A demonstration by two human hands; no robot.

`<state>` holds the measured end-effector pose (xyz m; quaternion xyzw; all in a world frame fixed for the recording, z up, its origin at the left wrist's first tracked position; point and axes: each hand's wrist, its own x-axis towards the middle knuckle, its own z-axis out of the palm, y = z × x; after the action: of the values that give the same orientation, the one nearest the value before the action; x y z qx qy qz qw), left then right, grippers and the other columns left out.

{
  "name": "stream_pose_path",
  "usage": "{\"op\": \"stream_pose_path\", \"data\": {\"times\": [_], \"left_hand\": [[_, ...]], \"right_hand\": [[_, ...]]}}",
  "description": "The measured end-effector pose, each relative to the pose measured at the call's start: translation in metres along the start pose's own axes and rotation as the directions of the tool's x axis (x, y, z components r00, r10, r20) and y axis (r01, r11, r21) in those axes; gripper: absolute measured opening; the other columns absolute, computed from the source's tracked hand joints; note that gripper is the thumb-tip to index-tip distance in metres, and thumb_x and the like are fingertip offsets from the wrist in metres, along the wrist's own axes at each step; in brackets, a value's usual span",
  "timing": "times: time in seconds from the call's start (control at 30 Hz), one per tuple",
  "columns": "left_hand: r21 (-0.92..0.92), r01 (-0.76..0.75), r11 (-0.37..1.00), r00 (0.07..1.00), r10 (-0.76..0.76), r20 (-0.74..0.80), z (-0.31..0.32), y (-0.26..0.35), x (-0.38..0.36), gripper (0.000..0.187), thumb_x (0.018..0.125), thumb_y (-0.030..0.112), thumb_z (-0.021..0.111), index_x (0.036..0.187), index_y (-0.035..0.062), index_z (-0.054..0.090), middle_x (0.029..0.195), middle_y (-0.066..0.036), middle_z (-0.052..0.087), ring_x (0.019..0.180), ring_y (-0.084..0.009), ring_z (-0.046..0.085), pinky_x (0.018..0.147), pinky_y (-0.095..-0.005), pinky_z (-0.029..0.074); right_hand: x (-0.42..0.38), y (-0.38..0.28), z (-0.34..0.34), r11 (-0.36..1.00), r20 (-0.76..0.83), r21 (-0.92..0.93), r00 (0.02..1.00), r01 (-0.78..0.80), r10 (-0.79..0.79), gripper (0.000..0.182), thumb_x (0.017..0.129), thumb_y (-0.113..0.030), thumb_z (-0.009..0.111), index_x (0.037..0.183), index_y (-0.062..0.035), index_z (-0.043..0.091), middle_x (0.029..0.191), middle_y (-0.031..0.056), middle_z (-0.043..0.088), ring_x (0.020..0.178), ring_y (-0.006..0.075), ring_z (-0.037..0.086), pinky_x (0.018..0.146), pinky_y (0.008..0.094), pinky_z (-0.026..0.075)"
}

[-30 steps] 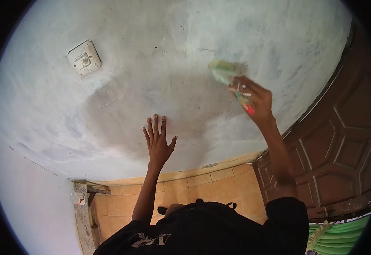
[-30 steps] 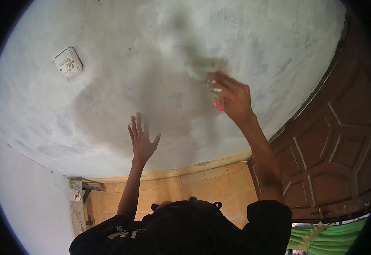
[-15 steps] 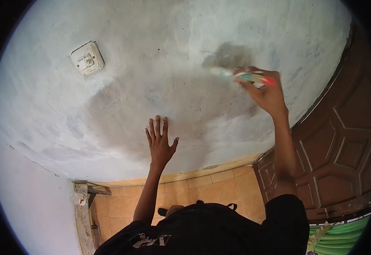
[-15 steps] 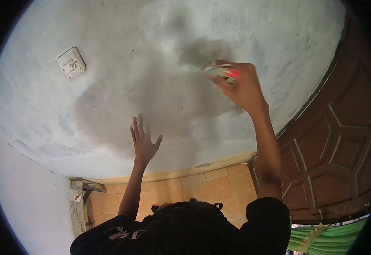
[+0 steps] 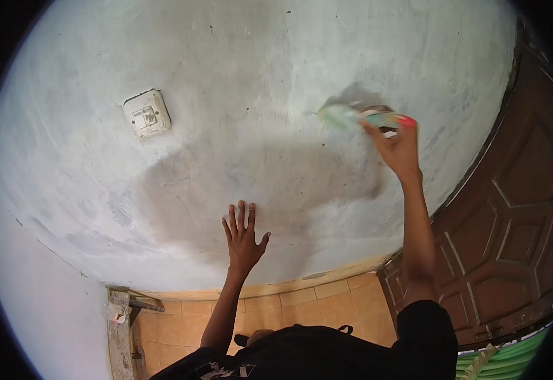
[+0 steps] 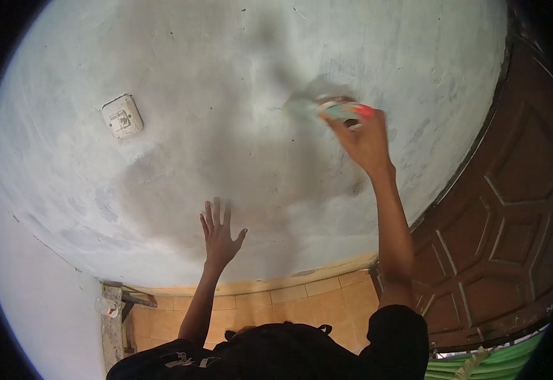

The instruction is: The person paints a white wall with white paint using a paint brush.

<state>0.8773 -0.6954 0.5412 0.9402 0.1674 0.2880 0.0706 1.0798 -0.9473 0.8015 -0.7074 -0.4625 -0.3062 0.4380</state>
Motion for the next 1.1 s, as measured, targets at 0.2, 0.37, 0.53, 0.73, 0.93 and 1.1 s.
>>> {"op": "stream_pose_path", "data": {"times": [0.2,0.37,0.53,0.73,0.93,1.1], "left_hand": [[0.018,-0.021,1.0,0.999,0.022,-0.025,0.004,-0.002,-0.001,0.086,0.083,0.035,0.076,0.152,0.0039,0.036,0.164,-0.022,0.013,0.152,-0.0441,0.001,0.12,-0.0634,0.009],[-0.009,0.004,1.0,0.999,-0.004,-0.045,0.01,-0.003,-0.001,0.094,0.082,0.034,0.077,0.158,0.0111,0.026,0.166,-0.016,0.014,0.153,-0.0414,0.006,0.12,-0.0633,0.009],[-0.03,0.001,1.0,1.0,-0.002,-0.023,0.007,-0.003,0.0,0.096,0.082,0.035,0.077,0.158,0.0101,0.025,0.166,-0.018,0.012,0.153,-0.0423,0.004,0.12,-0.0629,0.009],[-0.027,-0.024,0.999,0.999,0.025,0.025,0.004,-0.006,0.0,0.099,0.082,0.039,0.077,0.158,0.007,0.022,0.166,-0.02,0.009,0.153,-0.0442,0.002,0.12,-0.0628,0.01],[-0.045,-0.02,0.999,0.999,0.021,0.024,0.004,-0.007,0.0,0.101,0.082,0.042,0.076,0.158,0.0057,0.022,0.166,-0.021,0.009,0.152,-0.0453,0.001,0.119,-0.0638,0.01],[-0.044,-0.024,0.999,1.0,0.025,0.011,0.006,-0.005,0.0,0.1,0.082,0.043,0.076,0.158,0.0056,0.022,0.166,-0.021,0.011,0.152,-0.0456,0.003,0.119,-0.0638,0.01]], "right_hand": [[-0.009,0.01,0.0,0.997,0.22,0.063,0.975,-0.039,0.024,0.014,0.086,-0.005,0.076,0.099,-0.0001,0.075,0.095,0.0081,0.075,0.08,0.0137,0.068,0.073,0.0261,0.053],[-0.005,0.004,-0.005,0.999,-0.029,0.019,0.999,0.036,-0.036,0.015,0.087,-0.006,0.076,0.101,-0.0005,0.074,0.098,0.0077,0.075,0.079,0.0125,0.066,0.071,0.0258,0.052],[-0.019,0.018,-0.013,0.972,0.226,0.198,0.971,-0.129,0.083,0.017,0.085,-0.007,0.076,0.101,0.0,0.074,0.091,0.0075,0.075,0.073,0.0135,0.065,0.065,0.0276,0.053],[-0.032,0.028,-0.008,0.995,0.013,0.036,0.995,-0.096,0.095,0.019,0.088,-0.012,0.075,0.101,0.0013,0.072,0.091,0.0092,0.073,0.073,0.0156,0.064,0.065,0.0298,0.053],[-0.054,0.042,0.007,0.915,0.147,0.221,0.939,-0.337,0.31,0.018,0.088,-0.011,0.076,0.099,0.0029,0.072,0.084,0.0047,0.071,0.073,0.0105,0.063,0.061,0.024,0.051],[-0.045,0.055,-0.003,0.938,-0.075,0.174,0.945,-0.301,0.318,0.019,0.091,-0.009,0.074,0.104,0.0033,0.067,0.09,0.0078,0.072,0.076,0.0116,0.067,0.067,0.0267,0.056]]}}
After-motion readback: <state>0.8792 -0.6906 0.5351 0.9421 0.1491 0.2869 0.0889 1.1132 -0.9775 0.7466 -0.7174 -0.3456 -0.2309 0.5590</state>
